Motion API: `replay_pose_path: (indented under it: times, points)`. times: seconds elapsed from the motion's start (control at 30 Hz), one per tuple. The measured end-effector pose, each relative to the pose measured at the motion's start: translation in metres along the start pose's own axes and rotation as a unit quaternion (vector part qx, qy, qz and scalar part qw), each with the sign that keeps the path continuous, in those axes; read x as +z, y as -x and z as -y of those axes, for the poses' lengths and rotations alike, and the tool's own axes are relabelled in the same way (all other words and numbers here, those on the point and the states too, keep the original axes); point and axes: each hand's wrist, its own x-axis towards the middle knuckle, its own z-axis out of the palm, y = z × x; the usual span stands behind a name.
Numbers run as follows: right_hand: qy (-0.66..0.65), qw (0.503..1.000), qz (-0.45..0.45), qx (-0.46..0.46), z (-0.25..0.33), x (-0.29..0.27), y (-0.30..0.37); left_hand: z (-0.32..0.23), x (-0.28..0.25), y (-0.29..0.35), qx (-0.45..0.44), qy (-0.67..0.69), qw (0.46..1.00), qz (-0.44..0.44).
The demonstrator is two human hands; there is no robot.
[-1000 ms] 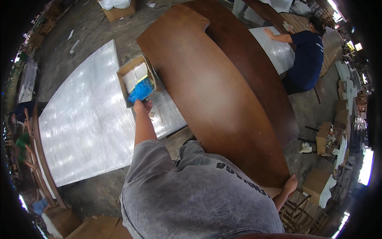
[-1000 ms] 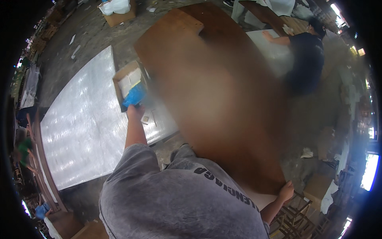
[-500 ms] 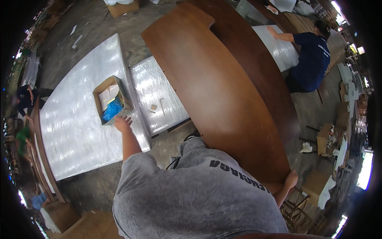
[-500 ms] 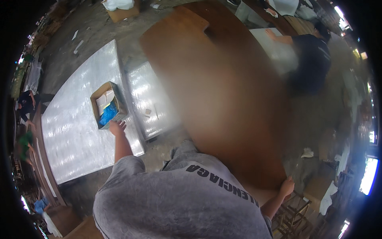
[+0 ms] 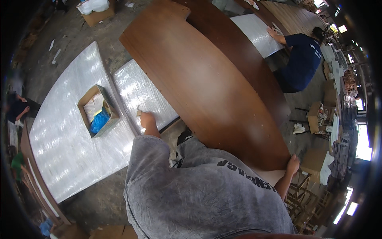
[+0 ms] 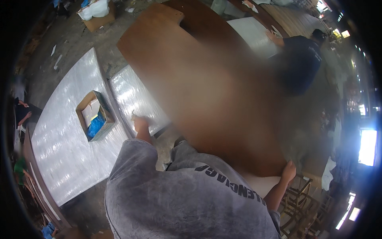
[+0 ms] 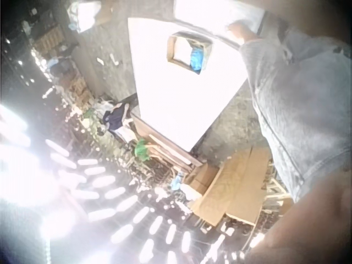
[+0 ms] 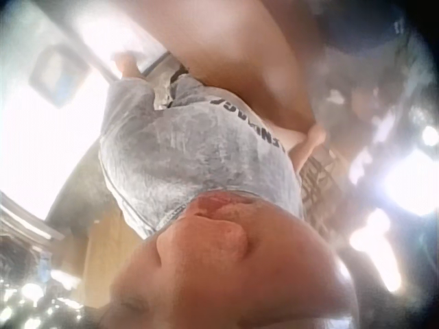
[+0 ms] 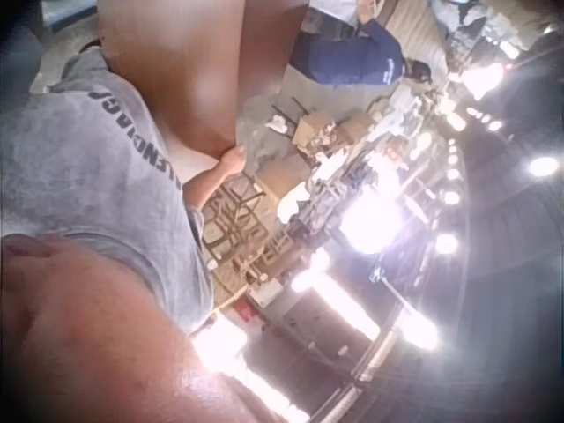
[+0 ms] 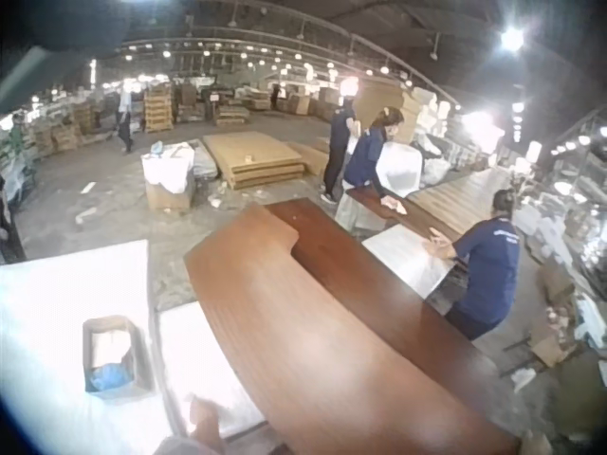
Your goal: The person measures a curved wooden panel with a wooden ruler, then rubs the surface with a small block. They flip the panel over and continue rubbing the other side. The person then lifts and repositions the panel on the workbench.
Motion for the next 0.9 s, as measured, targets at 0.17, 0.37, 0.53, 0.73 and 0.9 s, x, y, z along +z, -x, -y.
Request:
replay_pose_path:
  times: [0.17, 0.37, 0.53, 0.73, 0.9]
  points:
    - [0.03, 0.999, -0.004, 0.019, 0.002, -0.002, 0.012, 0.018, -0.006, 0.016, 0.002, 0.029, 0.998, -0.058]
    - [0.057, 0.998, 0.015, 0.03, -0.001, 0.007, 0.034, -0.035, 0.054, 0.053, 0.088, 0.459, 0.845, 0.26]
    - [0.03, 0.999, -0.023, 0.032, -0.003, -0.003, 0.059, -0.062, 0.098, 0.028, 0.057, 0.581, 0.757, 0.294]
    - [0.064, 0.994, -0.067, 0.058, 0.026, -0.036, 0.098, -0.077, 0.058, 0.026, -0.027, 0.597, 0.764, 0.242]
    - [0.052, 0.992, -0.09, 0.069, 0.05, -0.036, 0.149, -0.065, -0.006, 0.025, -0.016, 0.557, 0.797, 0.235]
